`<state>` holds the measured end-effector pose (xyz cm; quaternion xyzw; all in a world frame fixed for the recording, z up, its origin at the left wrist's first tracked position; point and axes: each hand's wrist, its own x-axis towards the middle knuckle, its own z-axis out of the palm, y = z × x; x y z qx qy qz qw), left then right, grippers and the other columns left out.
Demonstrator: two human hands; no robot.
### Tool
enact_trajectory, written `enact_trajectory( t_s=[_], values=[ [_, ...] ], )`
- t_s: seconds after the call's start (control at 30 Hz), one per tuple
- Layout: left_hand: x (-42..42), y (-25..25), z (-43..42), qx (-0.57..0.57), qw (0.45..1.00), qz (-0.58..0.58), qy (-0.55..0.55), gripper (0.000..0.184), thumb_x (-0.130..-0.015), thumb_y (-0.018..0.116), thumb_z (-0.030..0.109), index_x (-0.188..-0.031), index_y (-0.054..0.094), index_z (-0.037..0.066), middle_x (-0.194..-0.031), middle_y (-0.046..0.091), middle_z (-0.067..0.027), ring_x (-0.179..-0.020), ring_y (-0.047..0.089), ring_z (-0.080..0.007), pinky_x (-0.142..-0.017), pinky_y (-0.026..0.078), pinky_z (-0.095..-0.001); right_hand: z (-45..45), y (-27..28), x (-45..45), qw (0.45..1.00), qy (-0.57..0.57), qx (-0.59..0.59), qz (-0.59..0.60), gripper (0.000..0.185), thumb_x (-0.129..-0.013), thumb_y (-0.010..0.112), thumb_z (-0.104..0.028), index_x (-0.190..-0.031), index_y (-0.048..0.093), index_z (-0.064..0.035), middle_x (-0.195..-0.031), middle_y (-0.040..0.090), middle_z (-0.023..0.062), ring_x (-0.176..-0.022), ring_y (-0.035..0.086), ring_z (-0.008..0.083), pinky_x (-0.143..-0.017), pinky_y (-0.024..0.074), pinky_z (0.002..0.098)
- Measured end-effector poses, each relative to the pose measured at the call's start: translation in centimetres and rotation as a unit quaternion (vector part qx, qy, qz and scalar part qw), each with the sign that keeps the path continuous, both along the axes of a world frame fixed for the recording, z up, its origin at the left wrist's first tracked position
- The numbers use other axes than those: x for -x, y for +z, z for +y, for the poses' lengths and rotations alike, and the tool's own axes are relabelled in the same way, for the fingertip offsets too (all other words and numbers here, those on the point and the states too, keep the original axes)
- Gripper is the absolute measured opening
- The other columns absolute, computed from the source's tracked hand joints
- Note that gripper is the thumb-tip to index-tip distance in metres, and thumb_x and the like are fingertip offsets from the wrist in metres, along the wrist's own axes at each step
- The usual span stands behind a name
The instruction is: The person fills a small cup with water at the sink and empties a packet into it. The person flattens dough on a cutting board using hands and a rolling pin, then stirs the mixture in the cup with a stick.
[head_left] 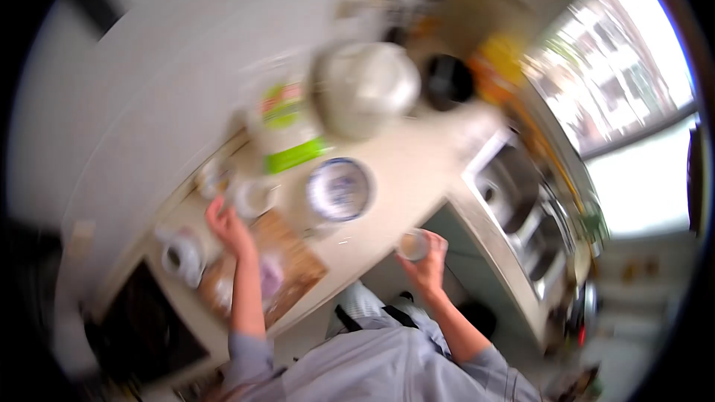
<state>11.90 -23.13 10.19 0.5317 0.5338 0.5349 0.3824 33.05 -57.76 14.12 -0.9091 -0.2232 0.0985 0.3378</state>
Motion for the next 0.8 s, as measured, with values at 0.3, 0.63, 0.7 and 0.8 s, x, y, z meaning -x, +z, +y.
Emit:
enact_trajectory(
  t_s=[0.3,0.63,0.7,0.8],
  values=[
    [-17.7,9.0,-29.8,-0.098,0.698,0.162,-0.691,0.073,-0.071,0.082,0.007,-0.137,0.051,0.007,-0.133,0.057,-0.0118,-0.125,0.052,-0.0322,-0.104,0.041,-0.0436,-11.1,3.9,-2.3,0.98,-0.136,-0.142,0.008,0.077,-0.069,0.09,-0.035,-0.127,0.054,-0.0012,-0.129,0.049,0.0201,-0.123,0.052,0.0365,-0.102,0.0474,0.0437],
    [-31.8,8.2,-50.0,-0.185,0.579,0.185,-0.772,0.067,-0.069,0.088,0.023,-0.125,0.057,0.004,-0.116,0.063,-0.013,-0.114,0.059,-0.0322,-0.102,0.042,-0.0434,-30.5,3.5,-7.4,0.93,-0.307,-0.2,-0.019,0.083,-0.068,0.091,-0.041,-0.132,0.056,-0.0017,-0.13,0.053,0.0187,-0.121,0.055,0.0328,-0.1,0.0474,0.0416],
    [-34.8,6.8,-54.4,-0.119,0.583,0.182,-0.783,0.068,-0.069,0.089,0.024,-0.125,0.056,0.003,-0.117,0.062,-0.0149,-0.114,0.059,-0.0328,-0.1,0.044,-0.0426,-35.8,2.5,-10.0,0.934,-0.285,-0.214,-0.018,0.089,-0.069,0.09,-0.043,-0.139,0.052,-0.0028,-0.131,0.053,0.0174,-0.121,0.055,0.0316,-0.099,0.0475,0.0418],
    [-38.7,4.4,-60.7,-0.087,0.599,0.214,-0.767,0.071,-0.069,0.089,0.022,-0.125,0.052,0.0,-0.118,0.06,-0.0166,-0.112,0.06,-0.0325,-0.097,0.048,-0.0413,-44.7,1.8,-14.3,0.93,-0.261,-0.253,0.049,0.08,-0.081,0.082,-0.041,-0.142,0.049,-0.0015,-0.128,0.054,0.0187,-0.118,0.056,0.0331,-0.1,0.0471,0.0442]
  ],
)
